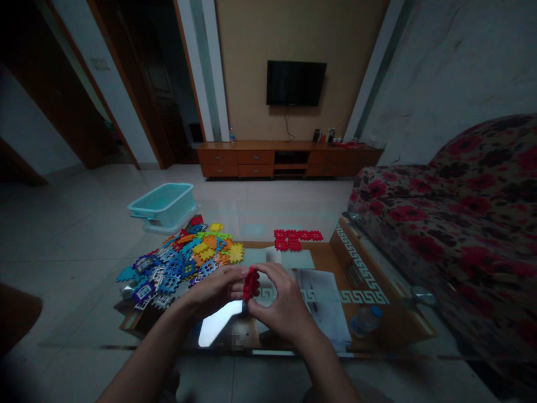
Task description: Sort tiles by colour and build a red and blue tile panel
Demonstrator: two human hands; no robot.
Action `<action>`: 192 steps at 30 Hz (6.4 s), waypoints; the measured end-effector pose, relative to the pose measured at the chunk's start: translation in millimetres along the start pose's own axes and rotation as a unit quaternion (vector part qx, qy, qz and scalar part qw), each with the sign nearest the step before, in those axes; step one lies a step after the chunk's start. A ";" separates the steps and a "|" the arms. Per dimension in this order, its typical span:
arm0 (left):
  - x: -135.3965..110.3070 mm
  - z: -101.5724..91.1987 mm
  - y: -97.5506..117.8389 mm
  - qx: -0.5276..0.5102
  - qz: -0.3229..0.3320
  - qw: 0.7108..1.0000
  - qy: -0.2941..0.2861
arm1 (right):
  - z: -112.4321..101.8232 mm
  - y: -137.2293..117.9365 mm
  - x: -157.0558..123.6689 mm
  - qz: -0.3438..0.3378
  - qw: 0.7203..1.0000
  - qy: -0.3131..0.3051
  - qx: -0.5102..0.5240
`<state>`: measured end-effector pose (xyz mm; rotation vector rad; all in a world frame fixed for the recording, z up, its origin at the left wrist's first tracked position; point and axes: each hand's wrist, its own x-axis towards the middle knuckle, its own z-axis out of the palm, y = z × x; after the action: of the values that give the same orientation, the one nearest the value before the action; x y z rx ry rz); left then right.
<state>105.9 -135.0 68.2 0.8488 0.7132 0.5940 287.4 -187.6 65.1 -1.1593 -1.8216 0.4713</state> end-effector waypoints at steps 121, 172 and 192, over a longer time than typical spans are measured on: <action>-6.6 3.0 4.6 -0.022 0.028 0.998 -0.047 | 2.1 -12.6 -2.8 -0.046 0.998 0.048 0.022; 16.7 -2.1 -10.5 0.020 0.223 0.964 0.143 | 24.8 3.7 -2.0 0.256 0.938 0.050 0.227; 16.1 -2.3 -8.8 0.040 0.219 0.968 0.119 | 27.1 8.6 -3.7 0.245 0.945 0.052 0.209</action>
<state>115.8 -127.2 54.7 1.0305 0.7739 1.0834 269.7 -182.8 43.0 -1.2964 -1.2457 1.0096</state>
